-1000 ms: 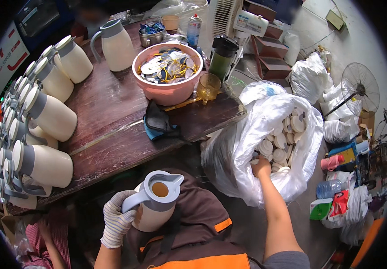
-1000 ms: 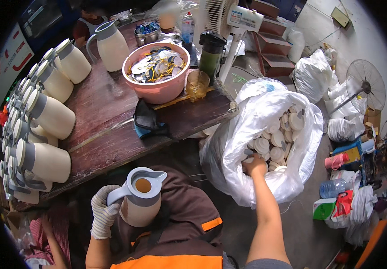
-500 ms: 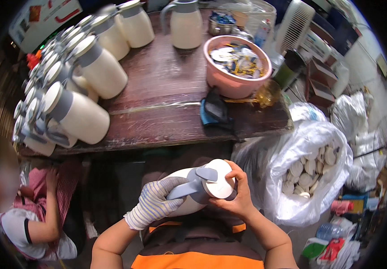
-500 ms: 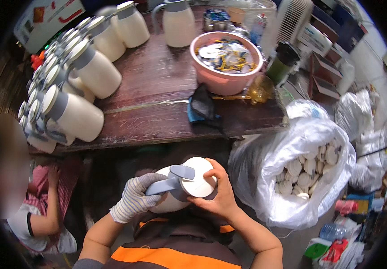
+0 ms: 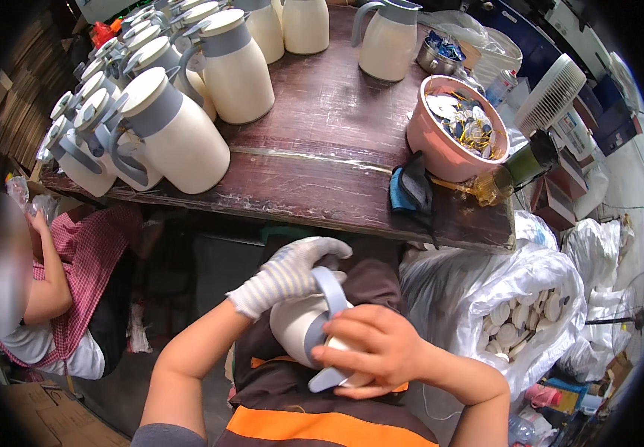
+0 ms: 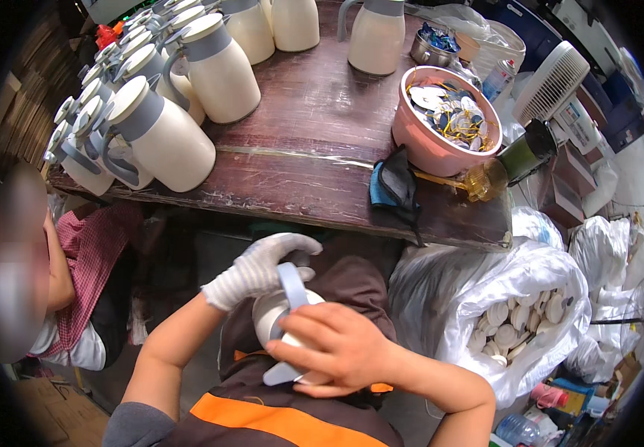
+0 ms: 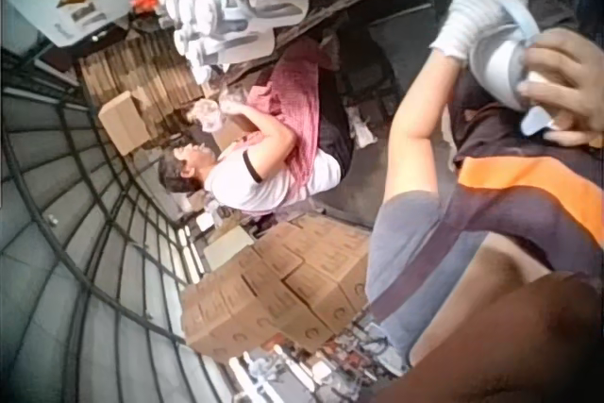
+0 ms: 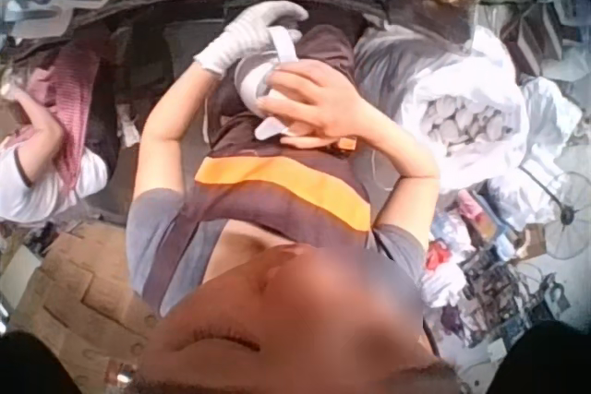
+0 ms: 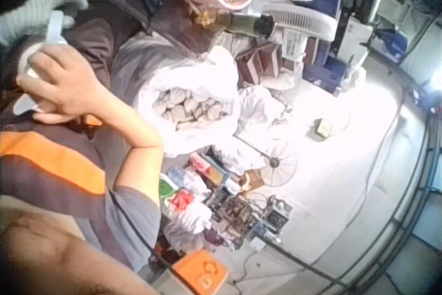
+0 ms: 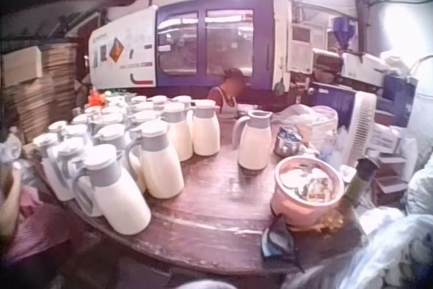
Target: The person assembles white plastic pitchers by inserting a small white circular component into the spout and then securing the lid. They handle the pitchers one at a time, placing the finished units on a wooden table.
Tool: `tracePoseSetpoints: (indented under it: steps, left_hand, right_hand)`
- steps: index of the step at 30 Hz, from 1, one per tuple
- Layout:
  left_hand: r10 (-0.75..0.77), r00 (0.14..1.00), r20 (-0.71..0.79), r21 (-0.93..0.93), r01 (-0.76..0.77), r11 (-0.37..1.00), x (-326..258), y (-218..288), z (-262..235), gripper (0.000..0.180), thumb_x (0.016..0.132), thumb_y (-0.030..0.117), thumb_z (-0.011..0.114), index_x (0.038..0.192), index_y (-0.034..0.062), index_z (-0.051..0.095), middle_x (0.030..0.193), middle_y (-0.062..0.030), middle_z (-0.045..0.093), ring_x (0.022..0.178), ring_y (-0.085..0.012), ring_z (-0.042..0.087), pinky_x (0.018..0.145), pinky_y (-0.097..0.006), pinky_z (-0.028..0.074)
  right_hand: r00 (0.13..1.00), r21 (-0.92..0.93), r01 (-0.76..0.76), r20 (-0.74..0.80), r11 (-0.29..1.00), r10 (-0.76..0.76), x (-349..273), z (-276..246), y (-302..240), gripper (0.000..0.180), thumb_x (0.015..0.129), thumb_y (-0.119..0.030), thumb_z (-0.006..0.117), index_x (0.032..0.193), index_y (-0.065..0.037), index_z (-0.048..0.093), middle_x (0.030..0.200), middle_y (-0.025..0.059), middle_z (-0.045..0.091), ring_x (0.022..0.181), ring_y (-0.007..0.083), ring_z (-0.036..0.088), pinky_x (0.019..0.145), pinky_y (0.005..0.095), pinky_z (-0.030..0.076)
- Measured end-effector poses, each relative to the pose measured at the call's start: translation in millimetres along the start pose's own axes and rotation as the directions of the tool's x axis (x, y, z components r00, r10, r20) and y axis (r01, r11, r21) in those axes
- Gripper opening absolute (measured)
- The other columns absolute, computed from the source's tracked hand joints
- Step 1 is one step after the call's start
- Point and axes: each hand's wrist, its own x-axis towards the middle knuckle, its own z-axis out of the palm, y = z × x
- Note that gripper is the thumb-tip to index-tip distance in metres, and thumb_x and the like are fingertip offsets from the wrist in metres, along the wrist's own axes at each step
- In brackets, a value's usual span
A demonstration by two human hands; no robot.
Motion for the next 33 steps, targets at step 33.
tracePoseSetpoints:
  steps: [33]
  left_hand:
    - [-0.021,0.970,-0.244,-0.129,-0.011,0.992,-32,9,20,0.040,0.081,0.027,0.071,0.114,0.0064,0.062,0.090,-0.0131,0.068,0.082,-0.0226,0.068,0.074,-0.032,0.051]
  right_hand:
    - [0.529,-0.286,-0.835,-0.181,0.471,0.829,-24,-17,47,0.049,0.093,-0.053,0.043,0.107,-0.008,0.057,0.086,0.0164,0.066,0.083,0.0367,0.063,0.070,0.0481,0.048]
